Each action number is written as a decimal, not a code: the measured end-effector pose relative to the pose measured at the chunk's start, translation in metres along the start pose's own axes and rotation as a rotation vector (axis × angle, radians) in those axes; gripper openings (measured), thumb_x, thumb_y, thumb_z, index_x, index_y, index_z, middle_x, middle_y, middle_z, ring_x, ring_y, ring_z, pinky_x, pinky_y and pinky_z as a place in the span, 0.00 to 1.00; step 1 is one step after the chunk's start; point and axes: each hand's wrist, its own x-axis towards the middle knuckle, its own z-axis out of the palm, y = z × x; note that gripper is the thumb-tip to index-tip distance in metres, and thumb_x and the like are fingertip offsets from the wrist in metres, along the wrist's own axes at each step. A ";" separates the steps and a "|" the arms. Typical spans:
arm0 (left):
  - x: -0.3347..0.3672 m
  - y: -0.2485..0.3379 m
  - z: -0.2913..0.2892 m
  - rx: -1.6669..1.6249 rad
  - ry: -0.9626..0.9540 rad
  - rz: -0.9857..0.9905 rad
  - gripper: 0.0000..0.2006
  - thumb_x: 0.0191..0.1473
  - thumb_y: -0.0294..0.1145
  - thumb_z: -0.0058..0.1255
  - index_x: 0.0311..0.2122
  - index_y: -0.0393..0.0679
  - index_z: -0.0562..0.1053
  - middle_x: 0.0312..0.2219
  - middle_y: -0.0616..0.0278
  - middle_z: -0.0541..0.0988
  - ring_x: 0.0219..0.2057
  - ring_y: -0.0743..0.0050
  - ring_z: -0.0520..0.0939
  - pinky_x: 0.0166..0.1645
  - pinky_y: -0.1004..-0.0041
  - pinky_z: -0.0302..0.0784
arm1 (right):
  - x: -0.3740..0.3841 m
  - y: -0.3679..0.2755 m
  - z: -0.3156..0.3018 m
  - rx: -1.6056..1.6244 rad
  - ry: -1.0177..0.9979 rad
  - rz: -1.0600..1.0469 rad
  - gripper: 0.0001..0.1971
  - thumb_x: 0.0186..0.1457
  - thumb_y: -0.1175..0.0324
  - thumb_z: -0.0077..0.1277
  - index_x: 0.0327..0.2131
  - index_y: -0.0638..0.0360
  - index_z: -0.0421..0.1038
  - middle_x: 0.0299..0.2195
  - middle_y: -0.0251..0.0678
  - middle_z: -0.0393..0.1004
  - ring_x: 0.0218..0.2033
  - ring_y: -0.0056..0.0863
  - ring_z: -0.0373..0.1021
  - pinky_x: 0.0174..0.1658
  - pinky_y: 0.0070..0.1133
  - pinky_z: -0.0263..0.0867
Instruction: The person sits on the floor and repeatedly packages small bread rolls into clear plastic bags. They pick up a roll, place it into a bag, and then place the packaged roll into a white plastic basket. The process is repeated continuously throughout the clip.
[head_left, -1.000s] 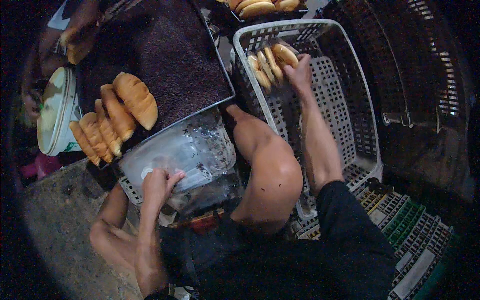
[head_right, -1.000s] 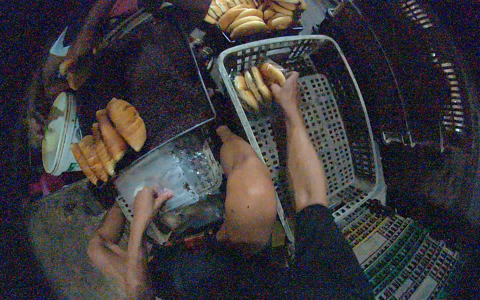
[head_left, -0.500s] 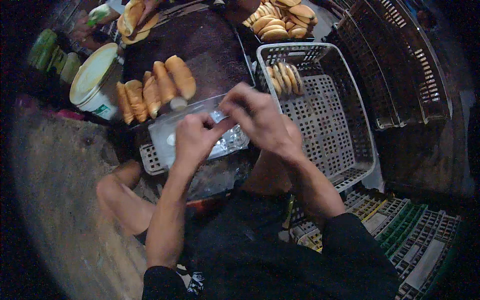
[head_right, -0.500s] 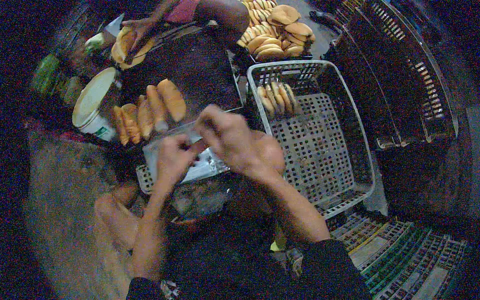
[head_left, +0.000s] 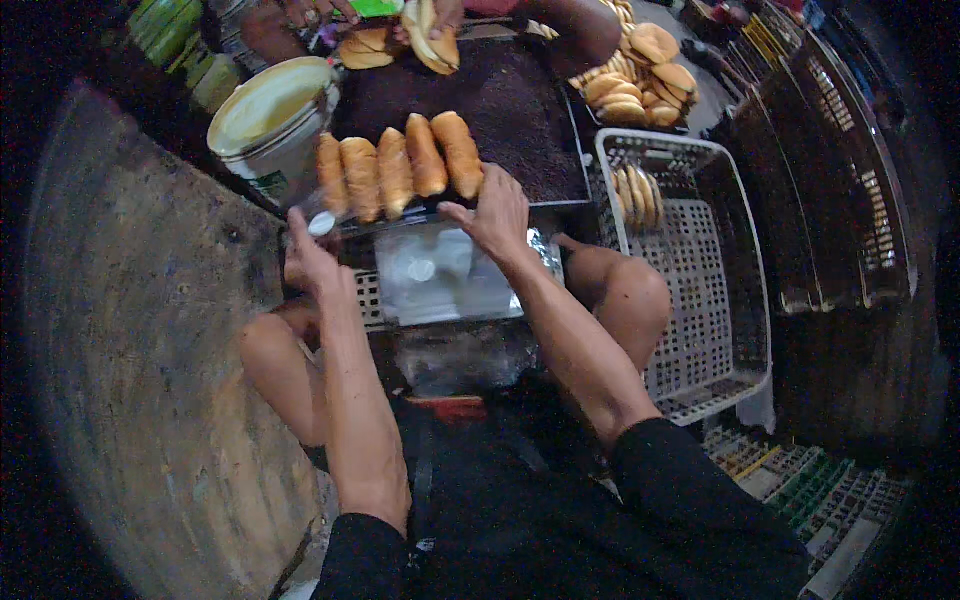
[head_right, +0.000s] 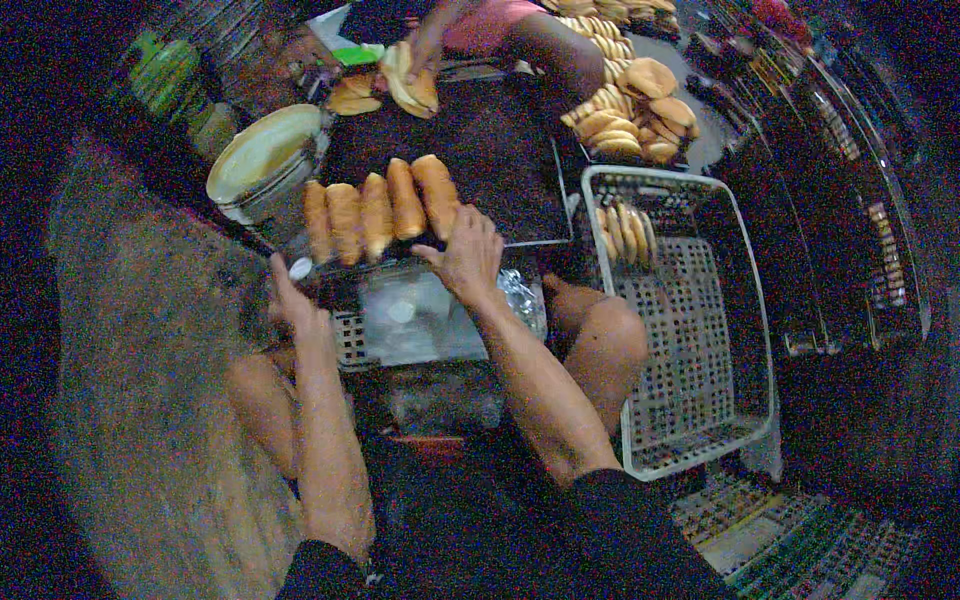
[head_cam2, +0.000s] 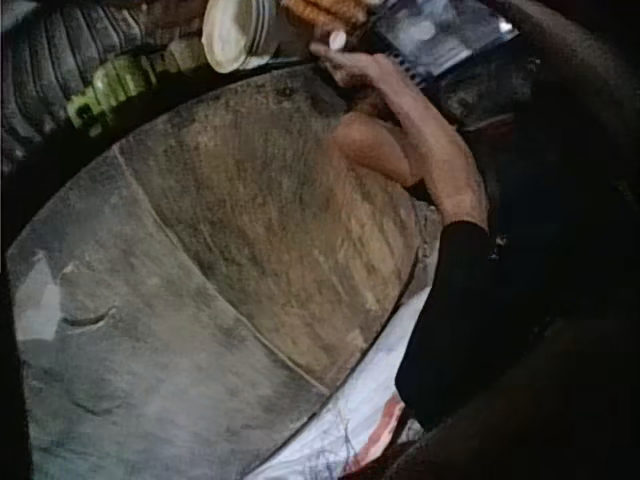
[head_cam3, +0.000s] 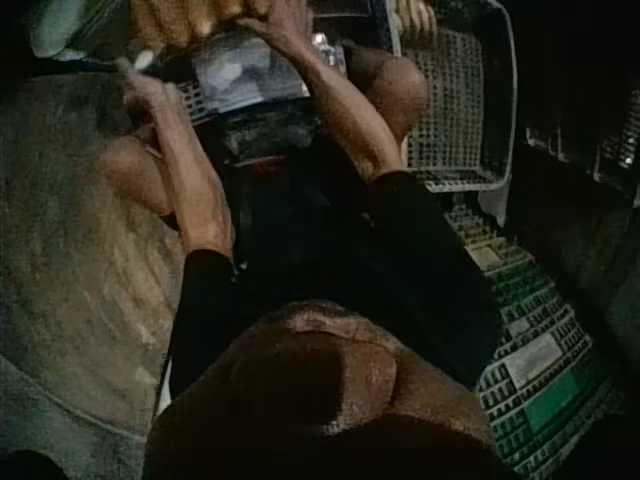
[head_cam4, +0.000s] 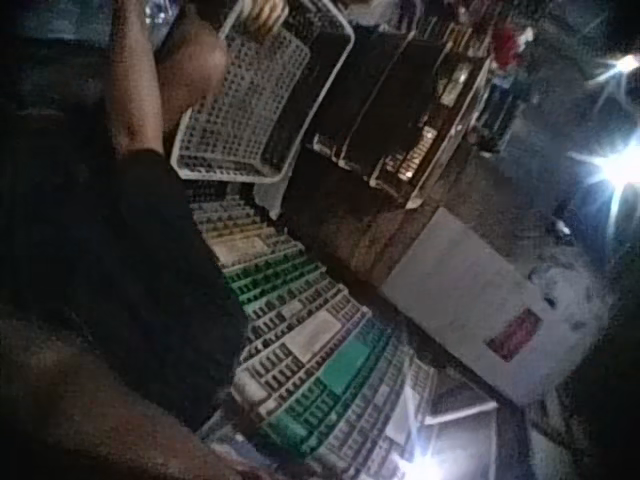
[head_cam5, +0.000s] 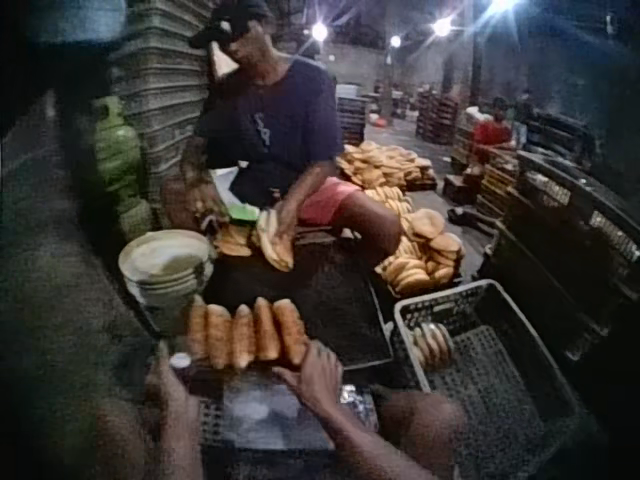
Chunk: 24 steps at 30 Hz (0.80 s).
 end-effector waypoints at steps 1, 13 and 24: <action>0.001 0.003 0.000 0.023 0.024 -0.055 0.24 0.51 0.51 0.54 0.38 0.34 0.72 0.27 0.58 0.78 0.27 0.71 0.80 0.27 0.75 0.75 | 0.008 0.013 0.016 -0.218 0.040 -0.019 0.20 0.46 0.56 0.58 0.35 0.64 0.72 0.45 0.45 0.69 0.47 0.41 0.65 0.50 0.33 0.60; -0.016 -0.012 0.018 0.256 -0.390 0.024 0.37 0.56 0.63 0.34 0.50 0.33 0.69 0.42 0.61 0.73 0.33 0.78 0.76 0.32 0.78 0.77 | 0.054 0.051 -0.192 0.966 -0.211 0.470 0.20 0.51 0.71 0.45 0.49 0.69 0.65 0.36 0.37 0.73 0.37 0.24 0.69 0.44 0.20 0.65; -0.105 -0.023 0.051 -0.159 -0.720 -0.450 0.34 0.53 0.59 0.44 0.55 0.41 0.60 0.48 0.54 0.71 0.45 0.61 0.77 0.45 0.65 0.79 | 0.016 -0.023 -0.129 0.621 -0.202 -0.057 0.23 0.51 0.62 0.56 0.47 0.59 0.61 0.45 0.43 0.70 0.48 0.37 0.67 0.54 0.34 0.56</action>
